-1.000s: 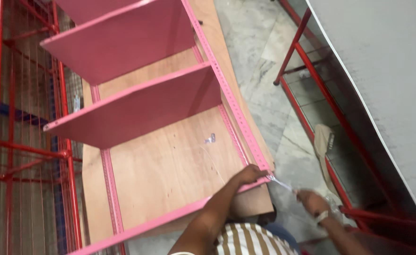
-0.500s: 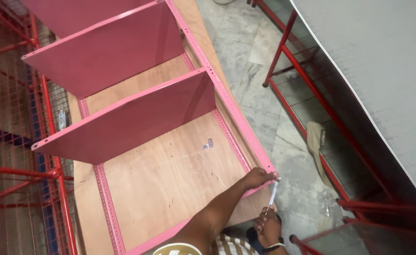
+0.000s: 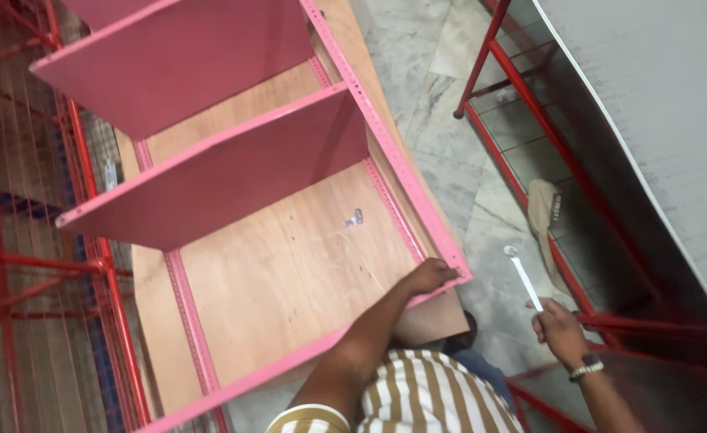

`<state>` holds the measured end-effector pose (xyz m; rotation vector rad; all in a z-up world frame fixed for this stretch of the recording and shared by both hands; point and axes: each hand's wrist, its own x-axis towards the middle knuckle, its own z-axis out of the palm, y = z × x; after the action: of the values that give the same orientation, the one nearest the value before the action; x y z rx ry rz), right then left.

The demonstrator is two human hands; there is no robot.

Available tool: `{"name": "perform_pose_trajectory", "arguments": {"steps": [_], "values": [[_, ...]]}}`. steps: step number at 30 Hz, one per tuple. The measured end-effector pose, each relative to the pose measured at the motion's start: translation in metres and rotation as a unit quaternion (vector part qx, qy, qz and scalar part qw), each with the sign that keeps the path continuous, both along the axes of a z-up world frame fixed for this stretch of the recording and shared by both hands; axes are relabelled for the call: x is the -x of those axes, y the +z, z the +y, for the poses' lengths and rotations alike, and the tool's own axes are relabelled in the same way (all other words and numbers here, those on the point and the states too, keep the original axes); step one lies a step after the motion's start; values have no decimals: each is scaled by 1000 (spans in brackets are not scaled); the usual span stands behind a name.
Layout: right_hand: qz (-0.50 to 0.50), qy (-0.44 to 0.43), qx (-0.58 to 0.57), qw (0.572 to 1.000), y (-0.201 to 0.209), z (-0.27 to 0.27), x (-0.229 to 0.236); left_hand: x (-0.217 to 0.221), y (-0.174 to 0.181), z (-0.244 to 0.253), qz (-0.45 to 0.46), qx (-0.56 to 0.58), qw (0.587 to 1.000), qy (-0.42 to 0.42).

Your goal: The person assembles a metal shelving unit by securing pink metal support beams to wooden and metal shelves using nuts, bolts, and a wrench.

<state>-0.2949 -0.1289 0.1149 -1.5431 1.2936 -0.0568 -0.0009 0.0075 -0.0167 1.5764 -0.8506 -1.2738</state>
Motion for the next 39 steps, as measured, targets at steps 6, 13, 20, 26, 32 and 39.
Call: {"name": "perform_pose_trajectory", "arguments": {"steps": [6, 13, 20, 26, 32, 39], "values": [[-88, 414, 28, 906, 7, -85, -29, -3, 0, -5, 67, -29, 995, 63], [193, 535, 187, 801, 67, -107, -106, 1, 56, 6, -32, -114, 987, 110], [198, 588, 227, 751, 75, -109, -151, 3, 76, 10, -20, -122, 987, 102], [211, 603, 272, 719, 77, -109, -184, 4, 66, 12, 33, -64, 995, 70], [210, 625, 222, 718, 87, -116, -201, 3, 68, 15, 40, -74, 995, 57], [221, 578, 189, 763, 74, -104, -155, -2, 73, 14, 22, -70, 996, 41]]}}
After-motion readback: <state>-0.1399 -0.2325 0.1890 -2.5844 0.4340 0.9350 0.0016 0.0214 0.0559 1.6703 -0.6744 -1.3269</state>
